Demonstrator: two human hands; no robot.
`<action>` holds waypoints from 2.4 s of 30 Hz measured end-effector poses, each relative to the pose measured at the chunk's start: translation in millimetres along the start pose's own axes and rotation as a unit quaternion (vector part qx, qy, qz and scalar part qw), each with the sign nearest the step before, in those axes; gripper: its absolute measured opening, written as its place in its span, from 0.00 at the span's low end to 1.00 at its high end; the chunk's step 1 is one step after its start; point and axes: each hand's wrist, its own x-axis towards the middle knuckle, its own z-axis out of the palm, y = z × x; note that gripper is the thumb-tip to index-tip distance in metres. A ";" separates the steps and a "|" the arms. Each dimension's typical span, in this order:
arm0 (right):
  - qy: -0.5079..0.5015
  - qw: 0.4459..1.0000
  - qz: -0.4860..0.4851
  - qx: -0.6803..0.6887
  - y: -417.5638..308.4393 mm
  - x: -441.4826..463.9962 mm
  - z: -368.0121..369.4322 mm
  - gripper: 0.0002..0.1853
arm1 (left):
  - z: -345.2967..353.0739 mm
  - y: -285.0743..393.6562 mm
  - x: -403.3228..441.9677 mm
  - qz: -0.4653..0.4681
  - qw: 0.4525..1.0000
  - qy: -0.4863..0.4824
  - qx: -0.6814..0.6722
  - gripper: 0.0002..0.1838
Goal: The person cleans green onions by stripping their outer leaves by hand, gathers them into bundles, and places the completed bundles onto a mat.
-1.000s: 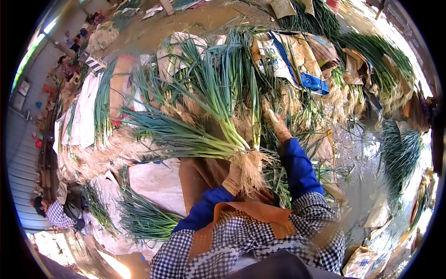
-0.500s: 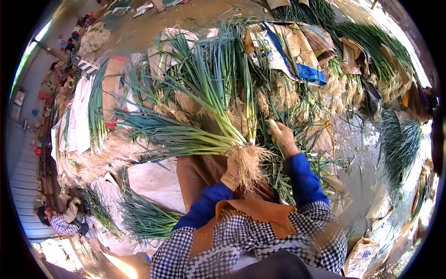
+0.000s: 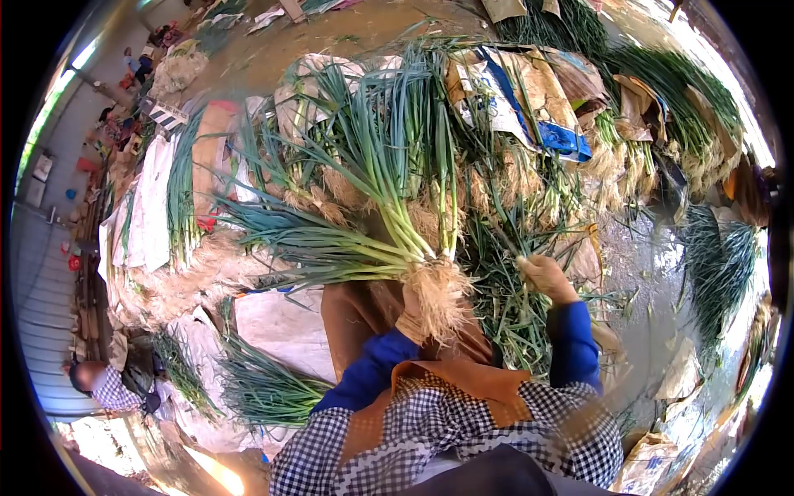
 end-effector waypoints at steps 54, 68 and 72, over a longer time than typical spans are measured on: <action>0.117 0.934 -0.182 0.286 -98.7 15.9 103.9 0.15 | -27.4 15.1 16.0 -0.061 0.987 -0.117 -0.095 0.36; 0.136 0.936 -0.319 0.061 -86.1 2.8 30.8 0.10 | -27.0 22.6 18.6 0.024 0.999 -0.020 0.006 0.33; 0.036 0.920 -0.387 0.054 -157.2 6.9 24.9 0.22 | -14.0 30.3 13.3 0.038 0.996 0.053 0.061 0.33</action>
